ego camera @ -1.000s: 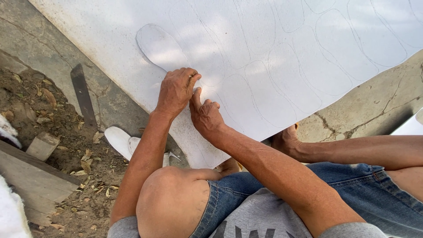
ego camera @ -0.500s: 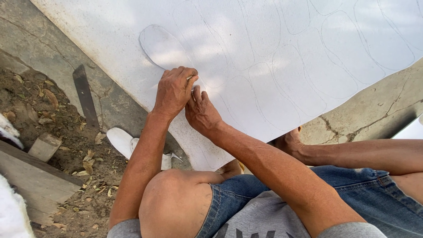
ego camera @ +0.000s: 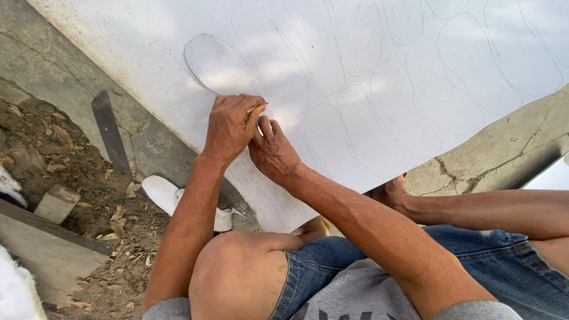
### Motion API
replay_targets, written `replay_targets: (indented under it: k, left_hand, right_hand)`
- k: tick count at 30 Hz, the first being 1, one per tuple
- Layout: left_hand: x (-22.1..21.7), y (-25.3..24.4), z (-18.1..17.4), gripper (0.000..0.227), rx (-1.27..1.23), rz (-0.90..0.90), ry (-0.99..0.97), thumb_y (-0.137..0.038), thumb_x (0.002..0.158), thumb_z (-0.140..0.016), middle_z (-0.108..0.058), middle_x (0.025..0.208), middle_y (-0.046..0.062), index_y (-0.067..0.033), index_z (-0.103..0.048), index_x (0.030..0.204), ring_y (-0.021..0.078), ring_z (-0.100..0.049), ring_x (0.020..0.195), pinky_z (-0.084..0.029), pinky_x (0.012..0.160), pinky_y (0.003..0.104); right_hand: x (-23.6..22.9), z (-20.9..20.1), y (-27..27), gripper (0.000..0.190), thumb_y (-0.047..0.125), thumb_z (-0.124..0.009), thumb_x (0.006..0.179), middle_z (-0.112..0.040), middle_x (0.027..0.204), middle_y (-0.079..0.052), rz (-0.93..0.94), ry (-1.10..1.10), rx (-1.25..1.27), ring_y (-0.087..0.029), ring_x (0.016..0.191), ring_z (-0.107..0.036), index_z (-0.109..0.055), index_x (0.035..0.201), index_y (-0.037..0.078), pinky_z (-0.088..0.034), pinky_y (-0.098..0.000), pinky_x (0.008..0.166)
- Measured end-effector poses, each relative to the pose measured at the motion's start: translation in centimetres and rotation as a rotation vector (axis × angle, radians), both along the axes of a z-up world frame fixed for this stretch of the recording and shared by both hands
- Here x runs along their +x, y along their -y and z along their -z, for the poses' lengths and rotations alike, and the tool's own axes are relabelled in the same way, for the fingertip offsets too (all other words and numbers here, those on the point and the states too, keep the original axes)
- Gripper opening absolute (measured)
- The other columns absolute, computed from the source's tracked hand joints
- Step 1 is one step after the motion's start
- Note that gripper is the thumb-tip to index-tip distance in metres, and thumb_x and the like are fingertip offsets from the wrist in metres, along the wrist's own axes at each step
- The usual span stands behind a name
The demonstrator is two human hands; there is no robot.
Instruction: Tracing the outline of a shoe insole template onto a white foam or rubber sheet using a pen.
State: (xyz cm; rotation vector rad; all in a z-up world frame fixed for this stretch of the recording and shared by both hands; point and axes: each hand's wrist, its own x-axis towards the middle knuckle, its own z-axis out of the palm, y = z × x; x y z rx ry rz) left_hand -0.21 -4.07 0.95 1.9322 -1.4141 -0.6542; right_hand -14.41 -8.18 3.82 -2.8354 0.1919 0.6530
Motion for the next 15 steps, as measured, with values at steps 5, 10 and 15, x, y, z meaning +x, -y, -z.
replay_targets:
  k: [5,10,15]
  left_hand:
    - [2.1,1.3,-0.8,0.014,-0.02,-0.044,0.012,-0.025,0.11,-0.065,-0.075,0.09,0.005,-0.0142,-0.072,0.106,0.0246,-0.074,0.086,-0.047,0.092,0.039]
    - [2.6,1.5,-0.5,0.012,-0.06,-0.035,0.043,-0.025,0.108,-0.068,-0.075,0.094,0.005,-0.0138,-0.072,0.106,0.0266,-0.075,0.089,-0.047,0.091,0.037]
    - [3.4,2.2,-1.0,0.016,-0.03,-0.094,-0.078,-0.02,0.111,-0.064,-0.076,0.093,0.011,-0.008,-0.074,0.11,0.0266,-0.074,0.089,-0.047,0.097,0.043]
  right_hand:
    - [0.7,1.1,0.4,0.029,0.012,-0.053,0.094,-0.055,0.123,-0.02,0.029,0.045,0.02,-0.045,0.122,-0.044,-0.065,0.118,0.003,-0.04,-0.0508,0.098]
    - [1.0,3.8,0.8,0.021,0.012,-0.056,0.093,-0.056,0.117,-0.015,0.022,0.113,0.044,-0.038,0.107,-0.049,-0.065,0.111,0.009,-0.041,-0.0447,0.08]
    - [1.5,6.4,0.4,0.016,0.013,-0.058,0.093,-0.051,0.121,-0.016,0.151,0.186,0.123,-0.036,0.103,-0.053,-0.066,0.106,0.009,-0.046,-0.0428,0.071]
